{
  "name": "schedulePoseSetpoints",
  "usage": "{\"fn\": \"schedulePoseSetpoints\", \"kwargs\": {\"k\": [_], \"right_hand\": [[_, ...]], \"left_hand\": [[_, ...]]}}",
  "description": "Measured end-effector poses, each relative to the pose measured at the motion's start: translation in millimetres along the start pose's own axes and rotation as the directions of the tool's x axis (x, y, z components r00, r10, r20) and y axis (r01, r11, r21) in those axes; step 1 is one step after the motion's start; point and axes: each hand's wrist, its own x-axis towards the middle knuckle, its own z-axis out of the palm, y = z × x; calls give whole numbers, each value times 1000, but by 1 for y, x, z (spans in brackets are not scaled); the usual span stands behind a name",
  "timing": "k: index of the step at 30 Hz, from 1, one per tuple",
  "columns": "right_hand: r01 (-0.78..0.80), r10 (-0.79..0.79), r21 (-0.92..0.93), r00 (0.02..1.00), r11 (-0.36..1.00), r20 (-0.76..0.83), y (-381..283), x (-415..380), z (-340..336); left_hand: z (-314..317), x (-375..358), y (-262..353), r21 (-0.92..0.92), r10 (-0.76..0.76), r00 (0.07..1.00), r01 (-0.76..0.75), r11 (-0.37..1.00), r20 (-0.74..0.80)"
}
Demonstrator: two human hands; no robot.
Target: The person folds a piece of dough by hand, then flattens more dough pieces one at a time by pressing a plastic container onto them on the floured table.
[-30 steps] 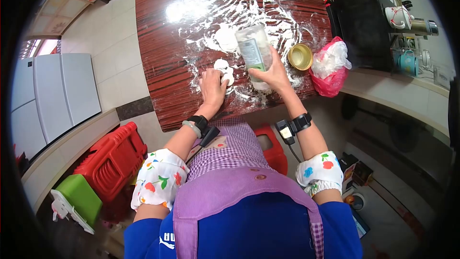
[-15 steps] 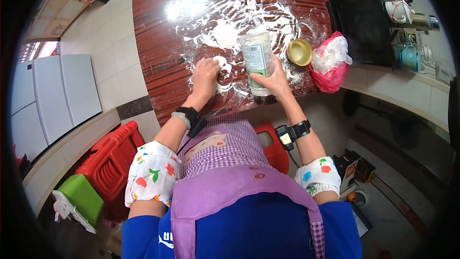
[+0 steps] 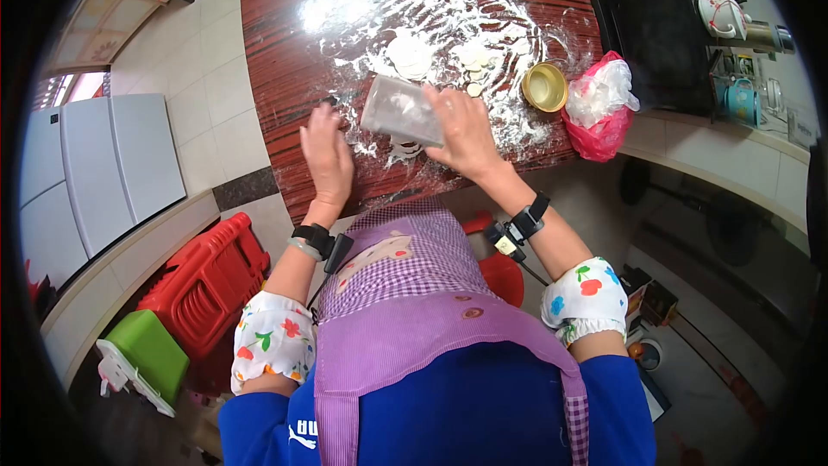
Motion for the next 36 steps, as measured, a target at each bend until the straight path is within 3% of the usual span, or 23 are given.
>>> {"fn": "schedulePoseSetpoints", "kwargs": {"k": [2, 4, 6, 7, 10, 13, 14, 16, 17, 18, 20, 22, 24, 26, 28, 29, 31, 33, 35, 36], "right_hand": [[75, -65, -90, 992, 993, 105, -13, -2, 6], [93, -81, -81, 987, 992, 139, -23, -6, 10], [112, -101, -125, 991, 986, 89, -28, -11, 20], [113, -103, -121, 991, 986, 85, -29, -12, 20], [76, -74, -134, 997, 988, 19, -28, -13, 25], [-33, 44, -225, 998, 974, 43, -5, 21, 44], [-30, 25, -200, 999, 979, -29, 1, 37, 39], [-67, 81, -248, 996, 966, 45, 12, 62, 24], [-49, 32, -244, 997, 968, -76, 8, 55, 28], [-66, 91, -234, 991, 970, 97, 1, 40, 31], [16, -38, -186, 993, 982, -114, -21, 0, 37], [91, -120, -285, 989, 954, -88, -35, -34, 32], [86, -110, -285, 991, 955, -70, -29, -23, 38], [-65, 58, -183, 997, 981, -40, -1, 21, 41], [-174, 183, -125, 981, 977, 64, 26, 64, 29], [-177, 198, -164, 972, 971, 127, 28, 73, 21], [-114, 127, -142, 989, 983, 80, 25, 65, 18], [-49, 55, -119, 997, 992, 49, 18, 49, 15], [63, -46, -190, 994, 980, 95, 4, 35, 5], [120, -95, -227, 988, 967, 118, 0, 32, 2]], "left_hand": [[-7, 15, 4, -71, -109, 985, 100, 992, -130], [-5, 30, 15, -136, -64, 995, 53, 989, -77], [7, 37, 28, -60, 81, 997, -80, 995, 2], [15, 36, 31, -20, 96, 990, -95, 995, 107], [23, 33, 32, 45, 89, 972, -101, 994, 216], [34, 66, 39, 126, 72, 988, -90, 988, 134], [38, 84, 40, 135, 60, 994, -72, 988, 94], [54, 110, 34, 191, 43, 995, -59, 980, 90], [47, 103, 36, 176, 27, 984, -59, 983, 179], [38, 89, 37, 161, 12, 964, -57, 985, 266], [21, 45, 37, 149, 123, 953, -169, 974, 276], [3, 7, 42, 47, 176, 925, -203, 978, 336], [16, 23, 41, 109, 173, 935, -216, 970, 311], [33, 59, 40, 164, 189, 942, -241, 957, 278], [47, 103, 39, 153, 70, 991, -87, 984, 112], [42, 112, 39, 155, 83, 992, -98, 983, 96], [27, 107, 34, -267, -167, 984, 144, 953, -67], [8, 75, 26, -202, -252, 956, 220, 954, -149], [10, 29, 15, -275, -341, 936, 306, 911, -88], [11, 11, 19, -211, -285, 956, 267, 940, -62]]}}
